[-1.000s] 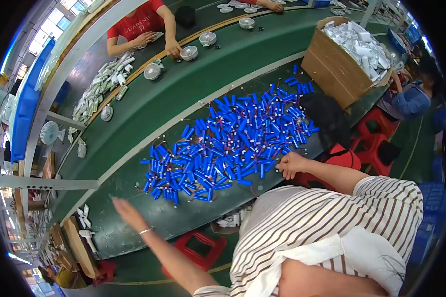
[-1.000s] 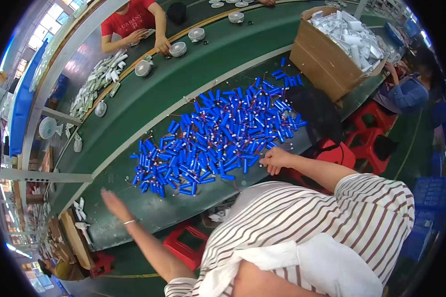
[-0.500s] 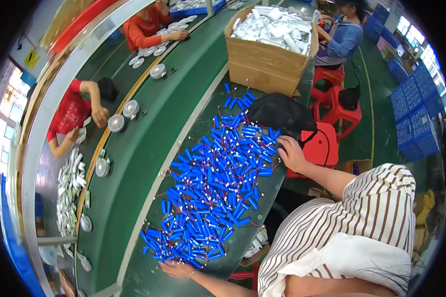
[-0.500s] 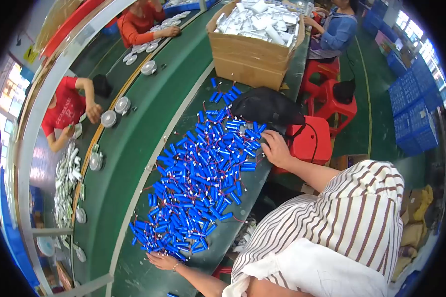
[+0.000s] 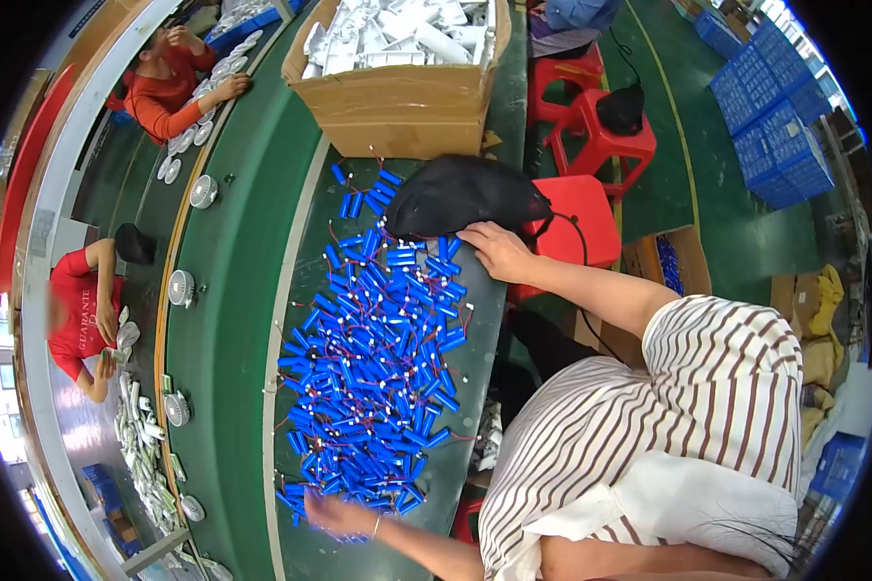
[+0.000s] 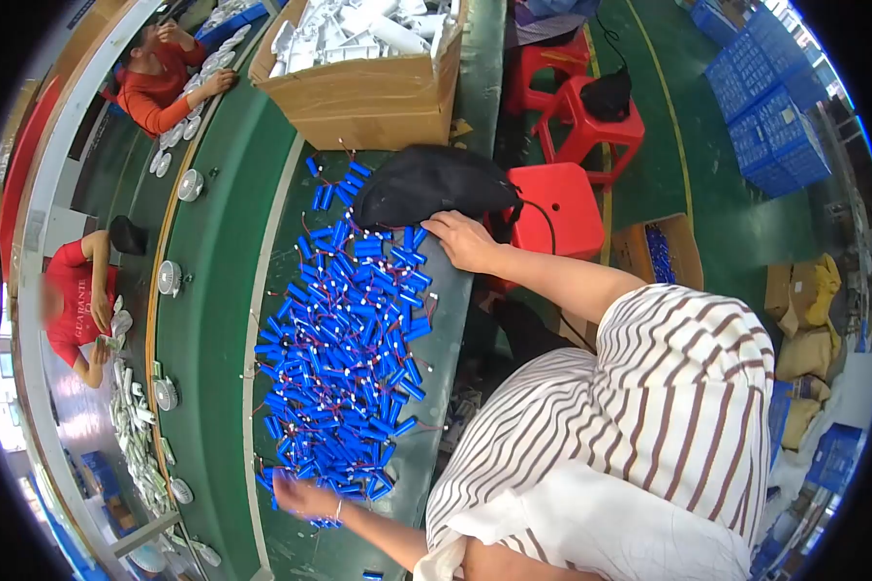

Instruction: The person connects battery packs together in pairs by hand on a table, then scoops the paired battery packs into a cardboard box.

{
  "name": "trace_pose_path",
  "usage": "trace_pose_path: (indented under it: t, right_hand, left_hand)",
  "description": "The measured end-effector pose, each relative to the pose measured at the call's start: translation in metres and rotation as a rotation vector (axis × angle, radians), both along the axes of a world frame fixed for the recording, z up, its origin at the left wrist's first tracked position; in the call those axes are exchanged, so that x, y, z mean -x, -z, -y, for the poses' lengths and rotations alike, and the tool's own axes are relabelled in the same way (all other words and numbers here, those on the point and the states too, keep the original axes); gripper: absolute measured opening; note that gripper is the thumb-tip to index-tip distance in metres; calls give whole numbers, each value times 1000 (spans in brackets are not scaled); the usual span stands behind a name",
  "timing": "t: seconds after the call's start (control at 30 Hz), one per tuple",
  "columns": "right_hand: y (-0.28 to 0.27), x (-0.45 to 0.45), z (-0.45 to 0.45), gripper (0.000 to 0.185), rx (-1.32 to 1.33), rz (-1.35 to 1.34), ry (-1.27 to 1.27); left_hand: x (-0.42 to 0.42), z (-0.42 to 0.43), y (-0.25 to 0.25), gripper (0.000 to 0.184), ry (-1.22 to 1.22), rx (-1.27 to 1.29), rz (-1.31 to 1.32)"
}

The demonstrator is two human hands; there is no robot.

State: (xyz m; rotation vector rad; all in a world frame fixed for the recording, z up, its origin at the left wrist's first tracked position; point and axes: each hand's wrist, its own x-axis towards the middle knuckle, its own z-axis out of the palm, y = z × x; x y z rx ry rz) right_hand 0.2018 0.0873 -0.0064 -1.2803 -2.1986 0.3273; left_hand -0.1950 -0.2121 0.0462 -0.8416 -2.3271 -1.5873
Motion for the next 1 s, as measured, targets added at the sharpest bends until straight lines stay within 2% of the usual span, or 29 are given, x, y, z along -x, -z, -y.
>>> trace_pose_path:
  t: [0.03, 0.07, 0.1, 0.13, 0.23, 0.3, 0.37, 0.43, 0.47, 0.5, 0.6, 0.63, 0.7, 0.77, 0.8, 0.83, 0.87, 0.9, 0.93, 1.0]
  right_hand:
    - [0, 0, -8, 38, 13, 51, 10]
    - [0, 3, -14, 38, 25, 97, 21]
    - [-5, 3, -19, 38, 38, 84, 29]
    - [-5, 2, -20, 38, 24, 65, 17]
    - [3, -5, -25, 35, 46, -26, -27]
    - [-1, -9, -28, 31, 82, -69, -62]
    - [-7, -15, -38, 27, 201, -57, -135]
    - [-38, -15, -57, 17, 319, 230, -276]
    - [-56, -5, -63, 13, 310, -83, -257]
    - [-61, 5, -78, 11, 257, -254, -302]
    - [-72, 41, -136, 11, 167, -346, -295]
    - [-65, 52, -158, 15, 190, -233, -310]
    - [-39, 77, -198, 34, -22, -52, -311]
    - [0, 101, -235, 60, 143, 211, -95]
    - [15, 114, -249, 67, 277, 279, -61]
    - [22, 125, -257, 74, 406, 344, -29]
    - [23, 138, -251, 76, 399, 372, -49]
    - [32, 152, -247, 76, 457, 400, -64]
    - [40, 165, -243, 76, 512, 430, -75]
    - [33, 186, -210, 72, 478, 466, -153]
  left_hand:
    - [-65, -67, -48, 29, 155, 361, 5]
    - [-119, -122, -63, 29, 318, 428, 10]
    - [-147, -172, -56, 26, 678, 333, -118]
    - [-177, -211, -38, 21, 823, 269, -405]
    - [-247, -278, 20, 27, 864, 568, -571]
    - [-263, -300, 66, 26, 765, 521, -566]
    - [-266, -309, 83, 26, 682, 451, -526]
    - [-262, -312, 84, 26, 705, 431, -512]
    - [-259, -312, 86, 28, 730, 440, -504]
    - [-255, -310, 77, 28, 752, 508, -497]
    - [-243, -296, 44, 29, 717, 252, -279]
    - [-237, -286, 34, 29, 647, 203, -186]
    - [-218, -260, 8, 23, 499, 107, -8]
    - [-187, -232, -1, 16, 324, -37, 186]
    - [-172, -211, -8, 17, 206, -16, 441]
    - [-151, -191, -2, 22, 157, -139, 502]
    - [-136, -171, -17, 27, 75, -172, 483]
    - [-116, -146, -10, 31, -25, -222, 409]
    - [-94, -111, -1, 36, -107, -138, 428]
    - [-58, -48, 12, 38, -213, -109, 305]
